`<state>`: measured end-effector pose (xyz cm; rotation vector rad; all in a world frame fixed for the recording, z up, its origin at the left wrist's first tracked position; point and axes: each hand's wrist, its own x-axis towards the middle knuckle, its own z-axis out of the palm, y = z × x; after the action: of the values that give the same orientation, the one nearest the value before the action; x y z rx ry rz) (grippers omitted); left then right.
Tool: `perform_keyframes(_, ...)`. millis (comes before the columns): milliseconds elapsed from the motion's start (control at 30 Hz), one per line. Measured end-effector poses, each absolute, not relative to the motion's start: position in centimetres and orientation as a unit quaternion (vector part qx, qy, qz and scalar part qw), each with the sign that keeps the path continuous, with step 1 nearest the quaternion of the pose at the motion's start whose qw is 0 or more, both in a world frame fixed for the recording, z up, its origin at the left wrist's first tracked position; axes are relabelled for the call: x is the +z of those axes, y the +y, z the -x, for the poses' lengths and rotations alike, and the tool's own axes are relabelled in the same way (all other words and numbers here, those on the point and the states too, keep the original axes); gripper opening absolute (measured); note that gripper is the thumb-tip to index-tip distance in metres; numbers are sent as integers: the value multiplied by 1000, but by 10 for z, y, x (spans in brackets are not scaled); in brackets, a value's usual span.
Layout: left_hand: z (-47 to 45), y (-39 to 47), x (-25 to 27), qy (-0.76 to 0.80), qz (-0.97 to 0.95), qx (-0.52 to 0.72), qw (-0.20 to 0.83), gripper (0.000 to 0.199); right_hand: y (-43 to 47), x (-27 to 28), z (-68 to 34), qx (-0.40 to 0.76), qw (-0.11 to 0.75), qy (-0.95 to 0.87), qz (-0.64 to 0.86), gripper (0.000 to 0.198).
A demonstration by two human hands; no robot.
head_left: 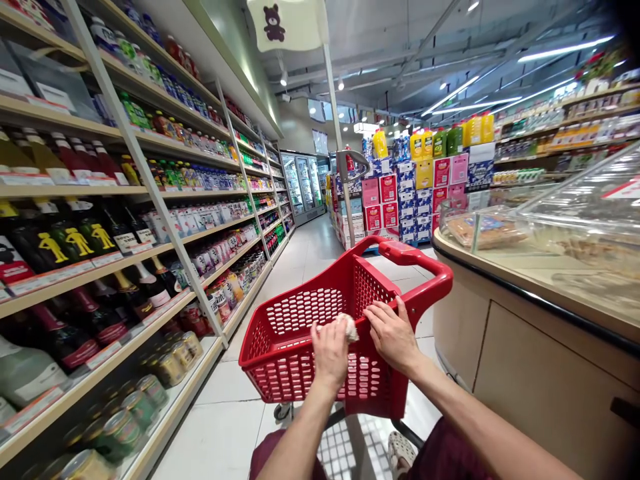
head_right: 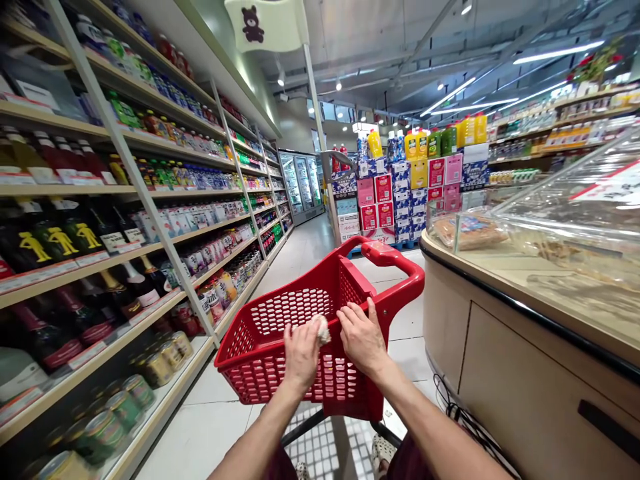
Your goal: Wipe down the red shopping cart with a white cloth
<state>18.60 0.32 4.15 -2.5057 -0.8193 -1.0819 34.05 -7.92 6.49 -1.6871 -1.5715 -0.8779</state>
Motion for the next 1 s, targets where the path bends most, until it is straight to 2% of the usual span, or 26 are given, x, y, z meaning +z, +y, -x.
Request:
perform_keyframes(300,-183,7,42,-291,864,-382,150,36,-89,72,-361,-356,339,-573,656,30)
perform_keyframes(500,-218,-3,54,-248,883,-375,132,33,-89,73,-362,-362,338,-580,646,31)
perform_keyframes(733,-155,18,44,-303,865,-382,120,33,-92,76,-368,-348,359,-571,651,30)
perform_keyframes(900,-210,-3,51,-278,879,-376,94,33,-89,71,-364,-346,353,-586,642,31)
perform_keyframes(1000,-205,3,53,-257,891,-361,95,34,-90,71,-369,-355,338,-590,642,32)
